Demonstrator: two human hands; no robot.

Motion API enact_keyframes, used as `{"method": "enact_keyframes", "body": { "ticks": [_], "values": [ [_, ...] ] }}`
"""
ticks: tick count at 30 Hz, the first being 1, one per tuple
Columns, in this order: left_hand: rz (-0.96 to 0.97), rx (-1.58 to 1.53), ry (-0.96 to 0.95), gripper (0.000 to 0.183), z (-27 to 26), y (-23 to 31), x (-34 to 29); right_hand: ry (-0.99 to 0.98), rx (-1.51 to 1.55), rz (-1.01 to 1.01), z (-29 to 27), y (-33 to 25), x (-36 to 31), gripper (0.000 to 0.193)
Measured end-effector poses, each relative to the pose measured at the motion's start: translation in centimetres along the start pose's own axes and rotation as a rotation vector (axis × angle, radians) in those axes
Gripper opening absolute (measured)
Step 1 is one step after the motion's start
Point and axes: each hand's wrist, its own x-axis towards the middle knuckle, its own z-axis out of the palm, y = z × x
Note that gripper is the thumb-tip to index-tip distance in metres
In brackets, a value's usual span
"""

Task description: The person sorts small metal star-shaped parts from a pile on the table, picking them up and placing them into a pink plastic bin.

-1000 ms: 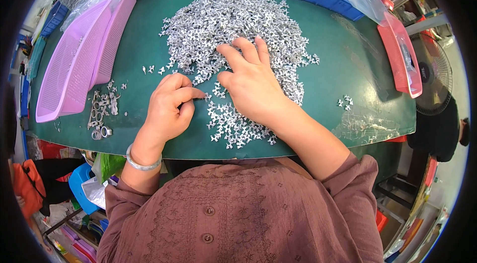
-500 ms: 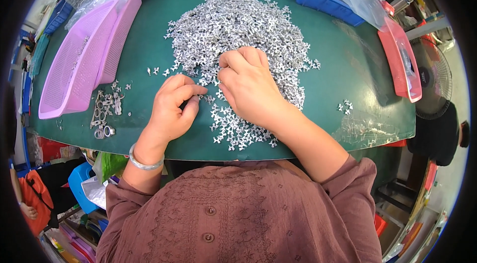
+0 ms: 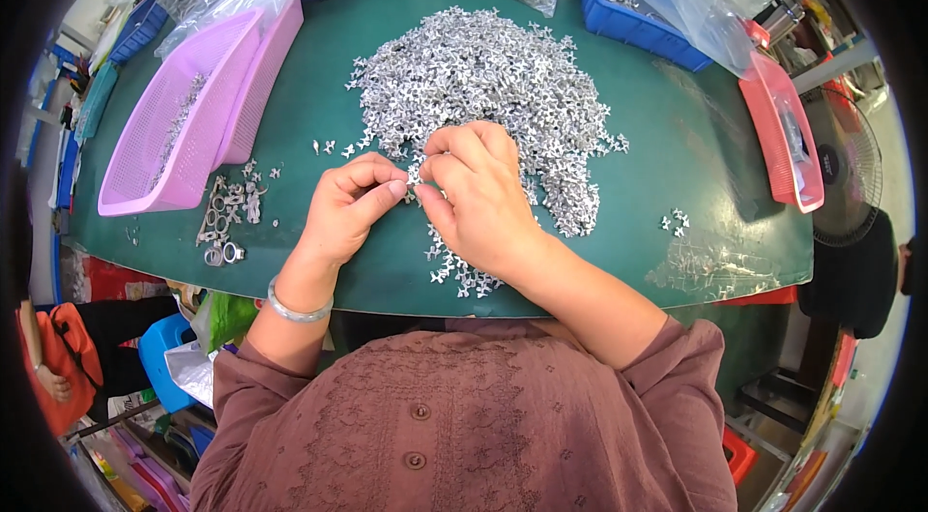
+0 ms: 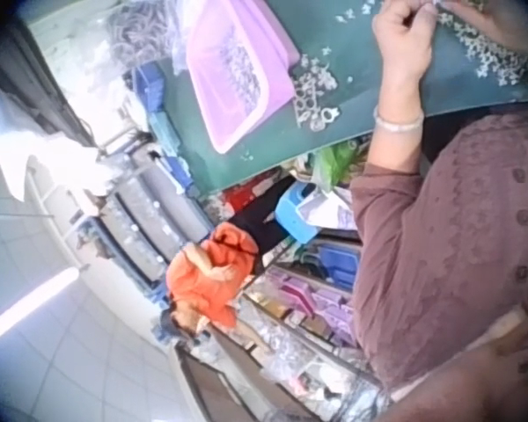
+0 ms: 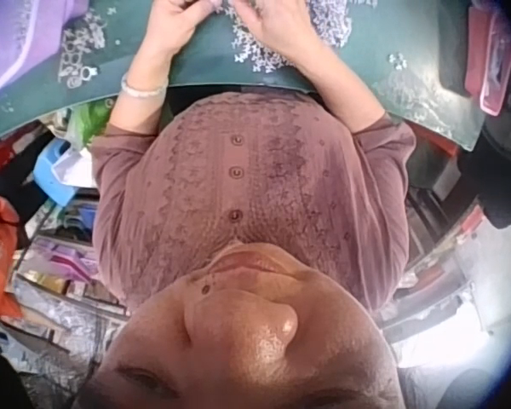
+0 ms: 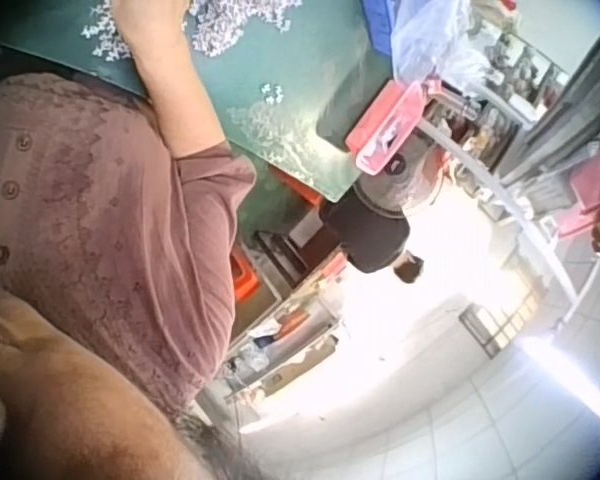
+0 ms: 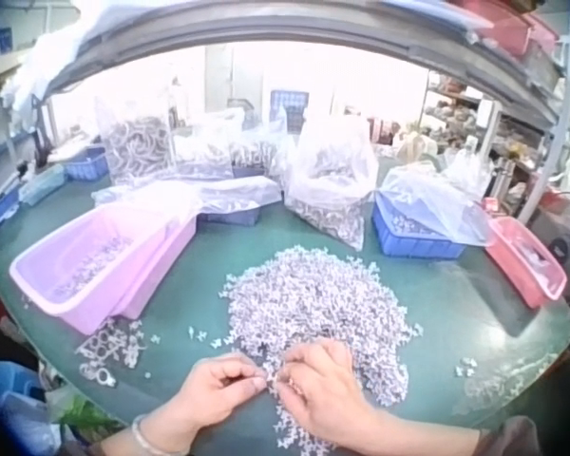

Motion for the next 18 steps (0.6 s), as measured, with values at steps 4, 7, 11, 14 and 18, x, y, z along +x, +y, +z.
{"method": "enact_keyframes", "body": {
  "ticks": [4,7,11,14,18],
  "values": [
    [-0.034,-0.072,0.0,0.007,-0.1,-0.1,-0.1,0.007,-0.004,-0.003,0.0,-0.2,0.1,0.023],
    [-0.028,-0.106,0.027,0.009,-0.1,-0.2,-0.1,0.011,-0.011,-0.003,0.1,-0.4,0.0,0.023],
    [-0.037,-0.109,0.01,0.008,0.0,0.0,0.0,0.018,-0.009,0.008,-0.2,-0.6,-0.1,0.022],
    [-0.035,-0.128,-0.04,0.009,0.4,0.4,0.1,0.015,-0.004,0.065,-1.5,-0.3,-0.6,0.021],
    [0.024,-0.084,0.025,0.009,-0.1,0.1,-0.1,-0.001,-0.128,0.125,-5.4,1.5,-2.7,0.019]
  ]
}}
